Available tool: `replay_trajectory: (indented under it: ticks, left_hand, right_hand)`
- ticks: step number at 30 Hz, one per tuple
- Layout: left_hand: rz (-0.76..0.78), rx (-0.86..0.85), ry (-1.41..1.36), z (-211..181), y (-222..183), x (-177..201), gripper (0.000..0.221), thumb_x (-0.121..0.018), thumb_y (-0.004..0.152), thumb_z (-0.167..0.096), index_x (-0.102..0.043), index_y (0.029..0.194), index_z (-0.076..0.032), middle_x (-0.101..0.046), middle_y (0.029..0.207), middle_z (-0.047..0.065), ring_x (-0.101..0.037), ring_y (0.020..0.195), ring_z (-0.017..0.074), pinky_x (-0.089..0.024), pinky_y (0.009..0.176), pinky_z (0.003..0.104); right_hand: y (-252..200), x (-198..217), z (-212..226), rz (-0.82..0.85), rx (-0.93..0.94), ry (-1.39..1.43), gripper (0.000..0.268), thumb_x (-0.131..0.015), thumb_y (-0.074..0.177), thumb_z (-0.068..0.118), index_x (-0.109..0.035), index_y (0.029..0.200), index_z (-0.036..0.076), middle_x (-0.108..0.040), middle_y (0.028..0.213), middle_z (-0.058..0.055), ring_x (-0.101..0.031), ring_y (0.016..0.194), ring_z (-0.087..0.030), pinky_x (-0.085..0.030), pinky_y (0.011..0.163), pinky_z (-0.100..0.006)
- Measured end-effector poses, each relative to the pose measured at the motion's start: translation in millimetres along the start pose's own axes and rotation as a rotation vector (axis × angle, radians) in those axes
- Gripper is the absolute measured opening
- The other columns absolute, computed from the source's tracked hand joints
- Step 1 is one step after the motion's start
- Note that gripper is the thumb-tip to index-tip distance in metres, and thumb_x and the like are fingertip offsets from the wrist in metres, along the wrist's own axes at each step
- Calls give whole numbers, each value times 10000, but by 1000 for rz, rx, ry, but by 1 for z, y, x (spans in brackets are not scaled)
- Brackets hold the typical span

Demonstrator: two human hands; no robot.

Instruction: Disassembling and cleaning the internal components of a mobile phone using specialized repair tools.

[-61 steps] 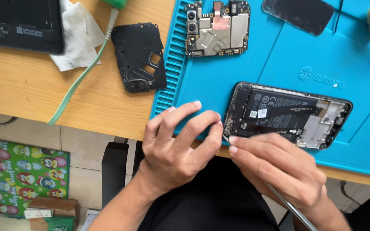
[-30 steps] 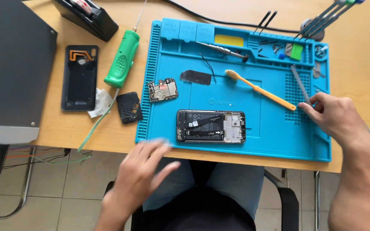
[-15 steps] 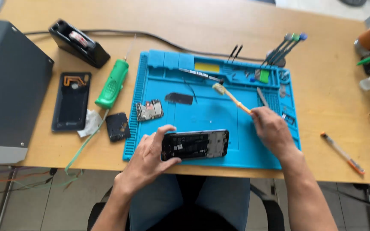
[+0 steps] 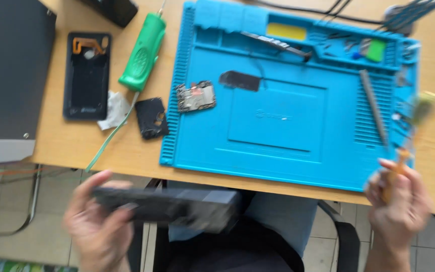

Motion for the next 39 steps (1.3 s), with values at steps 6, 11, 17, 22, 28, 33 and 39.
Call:
replay_trajectory:
  ticks: [6, 11, 17, 22, 28, 33, 39]
  left_hand:
    - [-94, 231, -159, 66, -53, 166, 596, -834, 809, -97, -629, 1367, -59, -721, 1125, 336, -768, 852, 397, -648, 742, 520]
    - [-311, 768, -310, 179, -98, 76, 633, -743, 720, -131, -543, 1278, 89, -696, 1156, 438, -734, 847, 614, -615, 673, 703]
    - [164, 473, -478, 58, -52, -93, 359, -677, 988, -148, -542, 1230, 81, -611, 1356, 333, -682, 1162, 477, -644, 891, 526]
    - [285, 305, 191, 31, -54, -87, 715, -565, 980, -522, -480, 1448, 11, -674, 1361, 158, -755, 1151, 277, -555, 1044, 324]
    - [130, 303, 326, 27, -64, -48, 477, -580, 981, -255, -555, 1407, -42, -805, 1101, 143, -787, 1047, 186, -570, 986, 258]
    - [172, 215, 319, 24, -68, -55, 575, -558, 1000, -414, -549, 1393, 6, -662, 1380, 124, -773, 1110, 258, -550, 1056, 314]
    - [26, 257, 243, 23, -66, -39, 479, -617, 977, -268, -571, 1379, -11, -765, 1165, 183, -783, 1039, 247, -588, 946, 288]
  right_hand:
    - [-14, 84, -157, 75, -143, 345, 280, -411, 1204, 373, -553, 1396, 227, -538, 910, 39, -450, 573, -96, -357, 522, -272]
    - [-57, 68, -125, 231, -103, 195, 494, -437, 1142, 445, -405, 1596, 254, -518, 948, 101, -518, 514, -46, -476, 397, -230]
    - [-60, -69, 37, 458, -23, -588, 275, -532, 1055, -6, -667, 1292, 28, -665, 1036, -172, -476, 630, -159, -346, 608, -245]
    - [-92, -187, 123, 997, 781, -515, 364, -428, 1008, 77, -713, 1231, 121, -638, 931, -91, -612, 637, -162, -490, 582, -289]
    - [-89, -177, 74, 965, 855, -780, 545, -511, 1004, -63, -644, 1433, 246, -619, 978, 29, -555, 627, -124, -459, 520, -319]
    - [-111, -216, 112, 1023, 874, -453, 321, -615, 987, 58, -684, 1296, 112, -634, 929, -53, -575, 606, -135, -446, 464, -317]
    - [-113, -204, 84, 958, 761, -647, 452, -586, 1022, 20, -628, 1425, 220, -624, 944, 14, -527, 582, -164, -424, 466, -348]
Point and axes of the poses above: each hand's wrist, its own y-axis towards the middle knuckle, its own x-axis out of the back of the hand, z = x × y, the point moved 8 cm from there along y, towards the middle knuckle
